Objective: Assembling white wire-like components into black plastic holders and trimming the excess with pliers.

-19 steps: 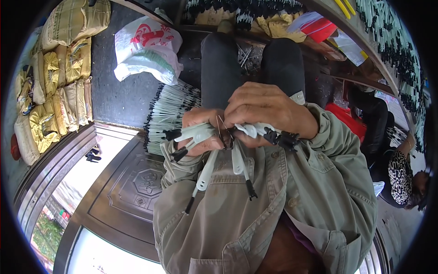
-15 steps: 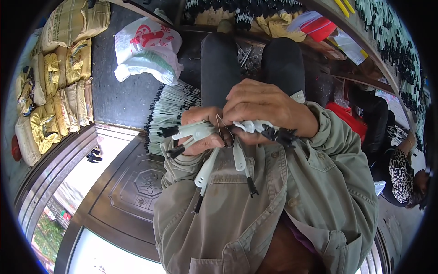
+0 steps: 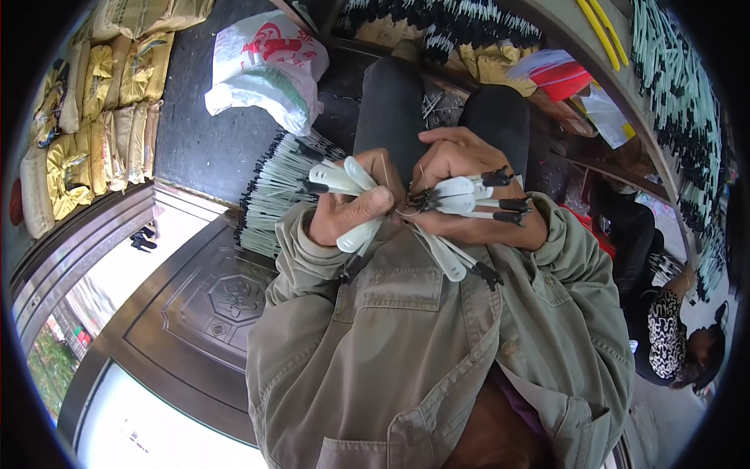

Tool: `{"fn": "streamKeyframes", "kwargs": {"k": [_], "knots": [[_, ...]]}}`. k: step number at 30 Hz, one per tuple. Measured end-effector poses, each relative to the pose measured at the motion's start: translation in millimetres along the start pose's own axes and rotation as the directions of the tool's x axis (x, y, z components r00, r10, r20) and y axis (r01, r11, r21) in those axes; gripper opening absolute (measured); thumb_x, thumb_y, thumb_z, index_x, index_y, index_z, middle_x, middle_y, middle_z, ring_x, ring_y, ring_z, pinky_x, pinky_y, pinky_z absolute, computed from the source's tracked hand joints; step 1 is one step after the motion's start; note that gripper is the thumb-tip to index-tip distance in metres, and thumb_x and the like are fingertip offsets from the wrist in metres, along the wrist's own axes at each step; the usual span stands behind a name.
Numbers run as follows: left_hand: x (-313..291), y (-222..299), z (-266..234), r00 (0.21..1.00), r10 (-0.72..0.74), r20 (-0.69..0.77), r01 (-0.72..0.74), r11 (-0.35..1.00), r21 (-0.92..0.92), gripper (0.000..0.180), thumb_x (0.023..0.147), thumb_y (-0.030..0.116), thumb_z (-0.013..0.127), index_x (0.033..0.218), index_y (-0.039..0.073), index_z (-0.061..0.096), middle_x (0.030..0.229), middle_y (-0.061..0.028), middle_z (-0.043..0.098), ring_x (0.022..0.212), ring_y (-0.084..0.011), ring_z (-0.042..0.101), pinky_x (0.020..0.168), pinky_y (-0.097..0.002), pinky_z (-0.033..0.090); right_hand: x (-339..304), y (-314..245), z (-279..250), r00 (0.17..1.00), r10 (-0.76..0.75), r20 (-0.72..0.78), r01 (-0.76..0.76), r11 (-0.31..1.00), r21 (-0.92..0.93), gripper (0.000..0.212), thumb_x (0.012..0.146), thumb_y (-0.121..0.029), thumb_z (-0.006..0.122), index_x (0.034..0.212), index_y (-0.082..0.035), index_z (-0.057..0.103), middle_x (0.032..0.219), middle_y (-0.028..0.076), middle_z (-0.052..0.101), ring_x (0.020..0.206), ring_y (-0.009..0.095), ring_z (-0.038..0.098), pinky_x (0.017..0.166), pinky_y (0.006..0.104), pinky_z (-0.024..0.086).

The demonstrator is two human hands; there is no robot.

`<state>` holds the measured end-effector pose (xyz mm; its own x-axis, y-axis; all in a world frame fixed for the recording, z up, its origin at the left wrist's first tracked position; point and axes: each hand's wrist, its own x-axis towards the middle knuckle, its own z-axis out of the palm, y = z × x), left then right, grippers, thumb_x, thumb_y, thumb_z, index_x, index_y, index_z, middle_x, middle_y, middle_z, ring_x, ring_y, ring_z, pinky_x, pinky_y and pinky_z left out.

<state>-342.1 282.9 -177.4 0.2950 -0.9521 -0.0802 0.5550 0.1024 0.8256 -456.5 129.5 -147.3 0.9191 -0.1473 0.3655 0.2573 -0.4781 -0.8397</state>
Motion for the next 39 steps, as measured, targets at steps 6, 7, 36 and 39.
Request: {"fn": "streamKeyframes", "kwargs": {"k": [6,7,36,39], "knots": [[-7,5,8,0.992,-0.031,-0.124,0.023,0.998,-0.064,0.030,0.080,0.028,0.062,0.072,0.002,0.051,0.067,-0.0060,0.054,0.059,-0.0111,0.051,0.055,-0.0239,0.040,2,-3,0,0.999,0.041,0.002,-0.041,0.999,0.021,0.025,0.061,-0.007,0.075,0.074,-0.005,0.054,0.072,0.003,0.056,0.069,0.019,0.058,0.088,0.0380,0.043],[-11,4,-2,0.999,0.006,-0.043,-0.002,0.997,0.078,0.028,0.078,0.026,0.065,0.072,0.002,0.051,0.066,-0.0049,0.054,0.059,-0.0101,0.051,0.055,-0.0235,0.040,3,-3,-1,0.999,0.038,-0.001,-0.038,0.999,0.020,0.025,0.061,-0.007,0.075,0.074,-0.005,0.054,0.072,0.003,0.056,0.069,0.019,0.058,0.088,0.0380,0.043],[63,3,-24,0.995,-0.097,0.011,0.096,0.993,0.070,0.033,0.062,-0.001,0.069,0.094,-0.005,0.063,0.083,-0.0115,0.056,0.074,-0.0179,0.053,0.067,-0.0288,0.041,211,175,-309,0.957,0.006,-0.289,-0.275,0.321,-0.906,0.020,0.073,-0.007,0.057,0.089,-0.017,0.064,0.090,0.006,0.056,0.094,0.024,0.055,0.072,0.0360,0.049],[69,-1,-34,0.997,-0.077,-0.019,0.078,0.997,0.021,0.033,0.061,-0.001,0.069,0.094,-0.005,0.063,0.082,-0.0116,0.057,0.073,-0.0179,0.053,0.066,-0.0292,0.041,226,179,-303,0.983,0.183,0.003,-0.035,0.202,-0.979,0.025,0.072,-0.006,0.056,0.094,-0.018,0.061,0.088,0.003,0.057,0.095,0.024,0.055,0.071,0.0362,0.049]]}}
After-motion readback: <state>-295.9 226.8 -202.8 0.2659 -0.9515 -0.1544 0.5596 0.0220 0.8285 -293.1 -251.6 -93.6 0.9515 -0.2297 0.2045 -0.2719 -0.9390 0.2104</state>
